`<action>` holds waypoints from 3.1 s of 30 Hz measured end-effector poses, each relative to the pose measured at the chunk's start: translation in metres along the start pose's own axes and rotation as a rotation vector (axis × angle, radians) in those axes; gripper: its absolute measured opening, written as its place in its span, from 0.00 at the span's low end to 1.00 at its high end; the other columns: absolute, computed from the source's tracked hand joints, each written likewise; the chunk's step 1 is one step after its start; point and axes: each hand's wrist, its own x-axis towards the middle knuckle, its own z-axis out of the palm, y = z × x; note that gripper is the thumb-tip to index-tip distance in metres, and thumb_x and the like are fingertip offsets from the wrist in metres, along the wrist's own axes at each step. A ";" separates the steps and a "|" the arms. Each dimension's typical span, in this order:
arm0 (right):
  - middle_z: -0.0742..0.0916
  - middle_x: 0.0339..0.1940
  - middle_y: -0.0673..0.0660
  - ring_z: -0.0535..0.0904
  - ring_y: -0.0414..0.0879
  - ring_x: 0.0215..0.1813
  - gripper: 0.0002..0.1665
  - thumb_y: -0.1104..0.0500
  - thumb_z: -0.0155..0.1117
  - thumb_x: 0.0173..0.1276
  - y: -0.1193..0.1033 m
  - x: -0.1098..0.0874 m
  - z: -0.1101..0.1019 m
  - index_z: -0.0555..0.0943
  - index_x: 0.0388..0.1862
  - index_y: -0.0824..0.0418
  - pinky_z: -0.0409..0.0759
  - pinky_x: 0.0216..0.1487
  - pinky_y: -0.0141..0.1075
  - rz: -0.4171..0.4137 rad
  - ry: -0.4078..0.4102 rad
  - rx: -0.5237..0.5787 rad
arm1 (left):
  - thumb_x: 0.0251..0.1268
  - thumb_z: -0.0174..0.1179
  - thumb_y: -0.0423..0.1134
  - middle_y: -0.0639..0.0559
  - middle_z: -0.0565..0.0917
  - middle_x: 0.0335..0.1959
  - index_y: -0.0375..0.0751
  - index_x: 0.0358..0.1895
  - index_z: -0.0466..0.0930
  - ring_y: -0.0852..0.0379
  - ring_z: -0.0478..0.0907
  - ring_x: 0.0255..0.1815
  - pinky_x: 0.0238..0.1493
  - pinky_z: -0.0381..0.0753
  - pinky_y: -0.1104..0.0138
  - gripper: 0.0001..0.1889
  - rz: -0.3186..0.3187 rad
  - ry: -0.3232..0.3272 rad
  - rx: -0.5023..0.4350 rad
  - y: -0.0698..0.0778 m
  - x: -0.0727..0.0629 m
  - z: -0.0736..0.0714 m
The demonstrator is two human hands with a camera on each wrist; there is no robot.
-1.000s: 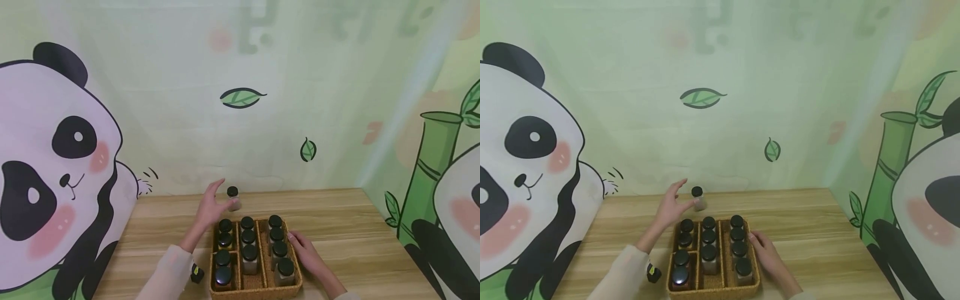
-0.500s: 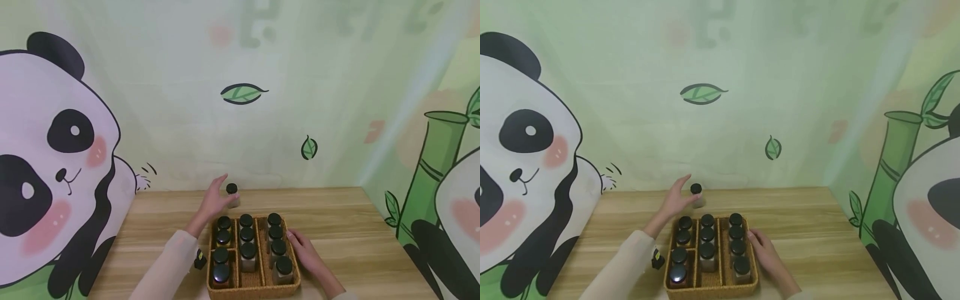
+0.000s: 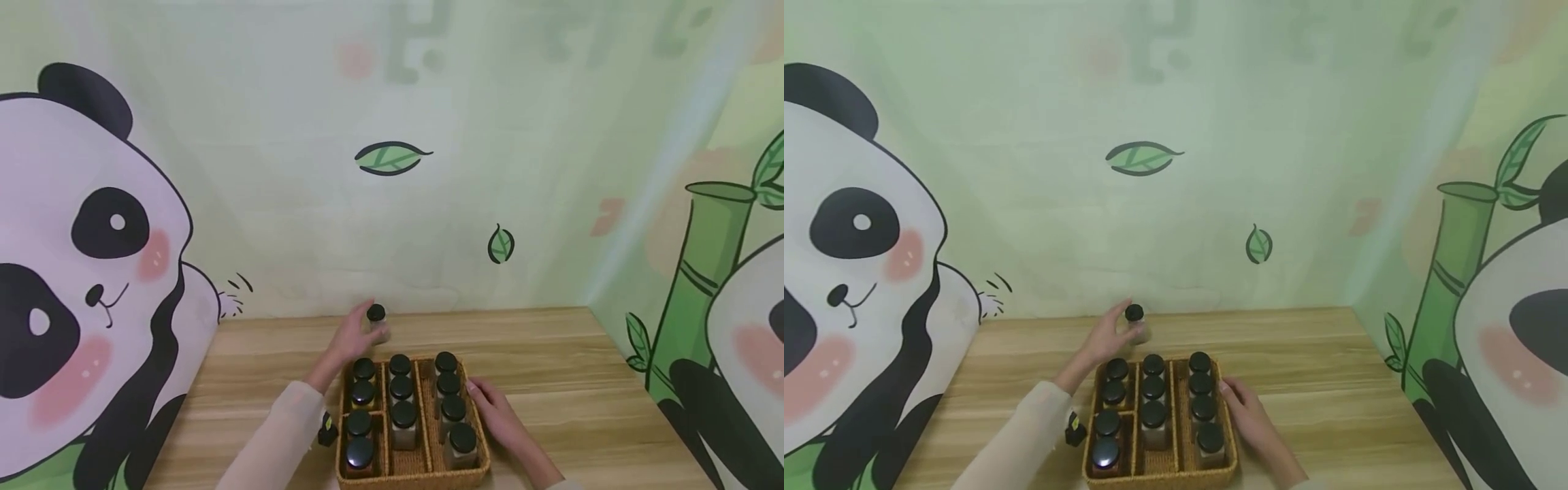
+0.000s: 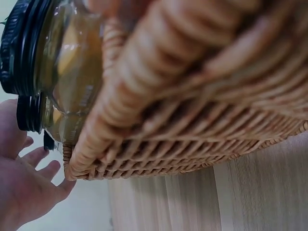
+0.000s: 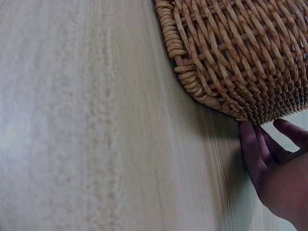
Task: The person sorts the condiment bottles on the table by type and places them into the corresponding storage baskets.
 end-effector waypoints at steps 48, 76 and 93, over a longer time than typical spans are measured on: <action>0.83 0.68 0.68 0.75 0.62 0.72 0.34 0.43 0.54 0.85 -0.003 -0.001 0.004 0.77 0.71 0.71 0.69 0.75 0.58 -0.002 -0.008 0.000 | 0.67 0.75 0.41 0.41 0.87 0.50 0.36 0.58 0.85 0.43 0.82 0.49 0.49 0.83 0.50 0.20 -0.094 0.143 0.112 -0.010 -0.021 -0.008; 0.82 0.69 0.67 0.74 0.62 0.73 0.34 0.43 0.53 0.86 -0.005 0.002 -0.003 0.76 0.72 0.70 0.68 0.75 0.59 -0.017 -0.019 -0.016 | 0.65 0.75 0.54 0.63 0.86 0.54 0.52 0.62 0.87 0.60 0.83 0.55 0.56 0.84 0.56 0.24 0.244 -0.088 0.077 0.143 -0.136 -0.060; 0.82 0.69 0.68 0.75 0.62 0.73 0.35 0.42 0.53 0.86 -0.008 0.002 0.000 0.76 0.72 0.70 0.68 0.75 0.59 -0.013 -0.017 -0.011 | 0.62 0.78 0.53 0.65 0.86 0.53 0.56 0.57 0.88 0.55 0.82 0.61 0.62 0.82 0.52 0.21 0.104 -0.277 0.027 0.112 -0.172 0.001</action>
